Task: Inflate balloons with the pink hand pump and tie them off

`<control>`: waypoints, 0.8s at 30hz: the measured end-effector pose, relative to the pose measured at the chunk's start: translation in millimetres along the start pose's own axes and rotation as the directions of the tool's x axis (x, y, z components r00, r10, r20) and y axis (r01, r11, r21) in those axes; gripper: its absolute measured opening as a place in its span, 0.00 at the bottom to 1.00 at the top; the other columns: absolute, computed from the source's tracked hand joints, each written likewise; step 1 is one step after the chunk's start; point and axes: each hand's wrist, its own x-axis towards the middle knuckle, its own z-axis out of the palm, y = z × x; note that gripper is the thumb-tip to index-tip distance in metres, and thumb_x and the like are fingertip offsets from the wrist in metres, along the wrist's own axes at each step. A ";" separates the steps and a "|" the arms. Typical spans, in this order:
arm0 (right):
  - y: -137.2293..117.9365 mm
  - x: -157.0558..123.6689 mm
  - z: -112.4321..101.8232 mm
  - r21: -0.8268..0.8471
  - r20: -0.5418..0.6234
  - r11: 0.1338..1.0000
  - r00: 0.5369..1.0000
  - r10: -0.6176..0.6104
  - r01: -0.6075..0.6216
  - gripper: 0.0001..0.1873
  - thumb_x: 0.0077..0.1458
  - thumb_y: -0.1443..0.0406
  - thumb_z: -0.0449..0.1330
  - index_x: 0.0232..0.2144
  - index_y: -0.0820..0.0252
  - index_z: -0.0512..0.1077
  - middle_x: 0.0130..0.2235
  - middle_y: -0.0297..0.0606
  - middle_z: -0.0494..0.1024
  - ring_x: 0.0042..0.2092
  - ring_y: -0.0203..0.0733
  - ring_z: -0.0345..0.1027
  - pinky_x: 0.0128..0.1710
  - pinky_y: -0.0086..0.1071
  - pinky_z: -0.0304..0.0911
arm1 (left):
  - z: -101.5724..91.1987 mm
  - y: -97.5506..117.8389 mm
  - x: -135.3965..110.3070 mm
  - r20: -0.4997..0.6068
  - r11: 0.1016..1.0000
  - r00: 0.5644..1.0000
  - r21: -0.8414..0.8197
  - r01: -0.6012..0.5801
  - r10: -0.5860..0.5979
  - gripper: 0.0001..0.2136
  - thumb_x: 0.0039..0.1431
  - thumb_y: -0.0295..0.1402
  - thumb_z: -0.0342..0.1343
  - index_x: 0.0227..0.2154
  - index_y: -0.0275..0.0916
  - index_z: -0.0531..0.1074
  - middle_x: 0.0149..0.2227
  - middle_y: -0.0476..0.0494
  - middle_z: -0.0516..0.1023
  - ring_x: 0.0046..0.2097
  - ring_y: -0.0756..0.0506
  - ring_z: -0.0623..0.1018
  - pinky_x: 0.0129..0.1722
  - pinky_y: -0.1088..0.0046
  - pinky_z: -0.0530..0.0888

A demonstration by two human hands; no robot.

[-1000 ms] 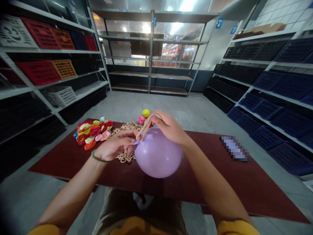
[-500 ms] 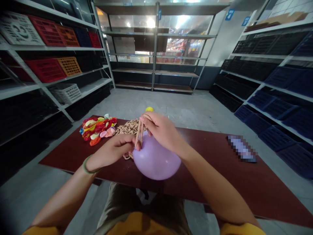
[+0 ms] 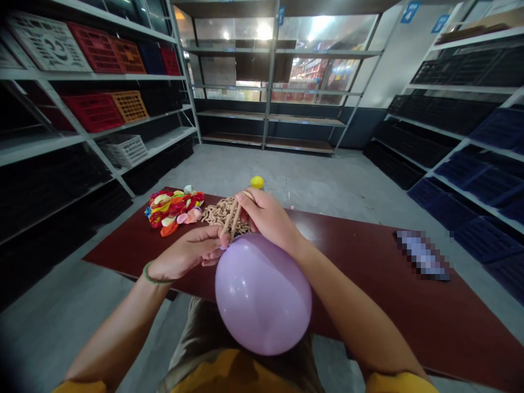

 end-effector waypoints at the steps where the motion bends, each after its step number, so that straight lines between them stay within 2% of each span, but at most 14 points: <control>1: 0.1 0.1 0.6 0.000 0.008 1.000 1.000 -0.001 0.001 0.20 0.68 0.53 0.49 0.26 0.56 0.63 0.24 0.27 0.70 0.19 0.29 0.61 0.19 0.27 0.55 | -1.9 1.1 0.5 0.027 1.000 1.000 0.019 0.012 -0.012 0.08 0.61 0.36 0.57 0.32 0.37 0.73 0.24 0.52 0.61 0.24 0.54 0.60 0.23 0.78 0.56; 5: -3.4 -1.1 1.4 -0.022 0.016 1.000 1.000 -0.004 0.004 0.19 0.67 0.54 0.49 0.27 0.56 0.63 0.24 0.27 0.70 0.19 0.29 0.62 0.19 0.27 0.57 | -9.8 6.2 4.0 0.063 0.992 0.996 0.114 0.061 -0.069 0.10 0.62 0.39 0.58 0.33 0.36 0.75 0.25 0.51 0.65 0.25 0.54 0.64 0.23 0.78 0.61; 9: -6.1 -2.2 0.5 -0.033 0.018 0.999 1.000 -0.010 0.011 0.19 0.68 0.54 0.49 0.27 0.56 0.63 0.24 0.28 0.70 0.19 0.29 0.62 0.19 0.27 0.57 | -11.8 7.1 9.1 0.051 0.986 0.993 0.127 0.104 -0.111 0.11 0.59 0.41 0.60 0.33 0.36 0.76 0.24 0.50 0.69 0.23 0.53 0.67 0.21 0.78 0.65; 13: -6.0 -3.1 -2.2 -0.067 0.021 0.997 0.999 -0.027 0.028 0.20 0.68 0.54 0.49 0.26 0.56 0.63 0.24 0.27 0.71 0.19 0.29 0.63 0.20 0.28 0.57 | -8.2 1.6 14.2 -0.031 0.991 0.996 0.100 0.087 -0.085 0.15 0.56 0.45 0.62 0.28 0.36 0.75 0.21 0.52 0.67 0.19 0.55 0.66 0.17 0.79 0.63; 17: -4.8 -6.2 -11.3 -0.142 0.016 0.989 0.999 -0.049 0.051 0.19 0.67 0.54 0.51 0.26 0.56 0.65 0.25 0.28 0.74 0.20 0.29 0.65 0.24 0.28 0.58 | -6.0 -2.5 17.7 -0.121 0.992 0.991 0.102 0.073 -0.061 0.19 0.58 0.48 0.59 0.24 0.36 0.72 0.18 0.54 0.64 0.17 0.56 0.63 0.16 0.80 0.62; 21: -7.1 -10.6 -27.2 -0.233 0.016 0.972 0.999 -0.028 0.031 0.18 0.64 0.53 0.56 0.27 0.57 0.69 0.26 0.30 0.77 0.23 0.31 0.66 0.26 0.30 0.58 | -9.5 0.2 19.9 -0.161 0.997 0.984 0.006 0.077 -0.075 0.18 0.60 0.46 0.58 0.23 0.37 0.69 0.17 0.55 0.62 0.17 0.55 0.63 0.17 0.80 0.64; 24: -16.6 -12.4 -37.4 -0.303 0.053 0.951 0.998 -0.046 0.060 0.17 0.63 0.54 0.57 0.27 0.57 0.73 0.28 0.31 0.78 0.26 0.32 0.68 0.28 0.30 0.58 | -13.2 5.1 20.0 -0.169 0.995 0.981 -0.037 0.092 -0.097 0.18 0.62 0.44 0.57 0.23 0.36 0.69 0.16 0.55 0.63 0.17 0.55 0.63 0.18 0.80 0.66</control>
